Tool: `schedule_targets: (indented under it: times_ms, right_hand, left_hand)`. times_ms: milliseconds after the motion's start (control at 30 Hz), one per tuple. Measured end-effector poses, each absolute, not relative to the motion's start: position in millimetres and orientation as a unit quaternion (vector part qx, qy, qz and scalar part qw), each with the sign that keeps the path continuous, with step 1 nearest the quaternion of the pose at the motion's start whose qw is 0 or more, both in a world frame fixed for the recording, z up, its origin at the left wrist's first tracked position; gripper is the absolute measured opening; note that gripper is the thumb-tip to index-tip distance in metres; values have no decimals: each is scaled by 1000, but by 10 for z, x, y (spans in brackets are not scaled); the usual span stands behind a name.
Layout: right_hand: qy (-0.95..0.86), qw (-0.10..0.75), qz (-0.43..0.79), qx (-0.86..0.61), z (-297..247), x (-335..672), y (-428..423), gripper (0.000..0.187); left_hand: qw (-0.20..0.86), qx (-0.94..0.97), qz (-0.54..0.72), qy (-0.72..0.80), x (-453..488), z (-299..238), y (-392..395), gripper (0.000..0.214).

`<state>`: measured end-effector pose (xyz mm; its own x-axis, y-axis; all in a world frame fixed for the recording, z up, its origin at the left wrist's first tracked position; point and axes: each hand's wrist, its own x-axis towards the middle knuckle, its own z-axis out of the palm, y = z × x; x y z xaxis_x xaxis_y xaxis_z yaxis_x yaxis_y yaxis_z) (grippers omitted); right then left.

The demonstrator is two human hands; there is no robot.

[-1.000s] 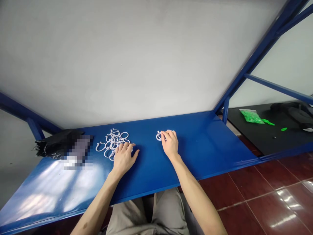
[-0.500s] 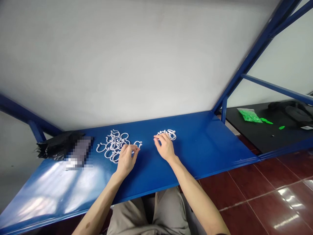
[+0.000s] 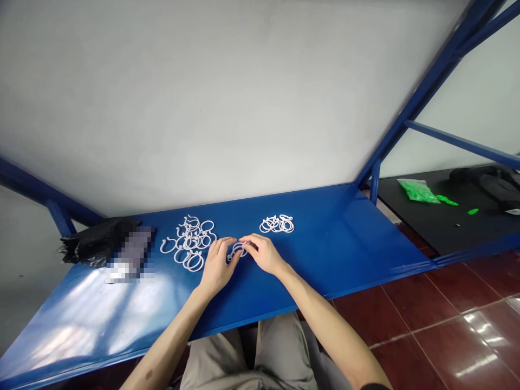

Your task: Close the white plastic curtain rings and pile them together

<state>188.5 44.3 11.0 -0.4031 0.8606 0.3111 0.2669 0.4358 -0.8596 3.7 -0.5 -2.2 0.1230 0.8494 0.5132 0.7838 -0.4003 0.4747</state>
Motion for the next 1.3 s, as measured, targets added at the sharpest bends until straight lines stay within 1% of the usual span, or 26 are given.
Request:
schedule_targets:
  times_ms: [100,233,333,433,500,633,733,800,900,1000,1167,1233,1300]
  right_hand:
    - [-744,411,372,-374,98,1912,458,28]
    - [-740,393,392,-380,53,1921,471,31]
    - [-737,368,397,-404,45,1911,468,31]
    - [-735,362,406,-405,51,1902,465,22]
    - [-741,361,408,-393,52,1902,467,19]
    - [-790,345,364,-353,43,1919,472,24]
    - [-816,328,328,-344,34,1931,478,27]
    - [-807,333,316,-371,31,1936,483,26]
    - [-767,365,326,-415,40,1938,486,21]
    - [-752,393,328,-414,64,1930,467,15]
    - [-765,413,319,-378,128,1894,404,16]
    - [-763,415,335,-364,147,1883,388,17]
    - [-758,416,352,-360,147,1878,383,18]
  left_hand:
    - [56,769,314,553,5,-64,20,31]
    - [34,790,274,548,-8,-82,28,29]
    - [19,782,283,555,8,-75,23,27]
    - [8,775,293,560,34,-78,24,27]
    - [4,779,294,554,44,-90,34,26]
    - [16,788,304,535,11,-123,75,26]
    - [15,778,302,550,-34,-115,90,27]
    - [-2,765,298,571,-44,-80,78,24]
    - [-18,742,324,587,-14,-8,35,16]
    - [38,727,357,586,34,40,1,18]
    - [243,662,418,573,41,37,24,22]
    - [304,628,443,563,24,40,42,23]
    - [343,606,457,554,9,54,54,24]
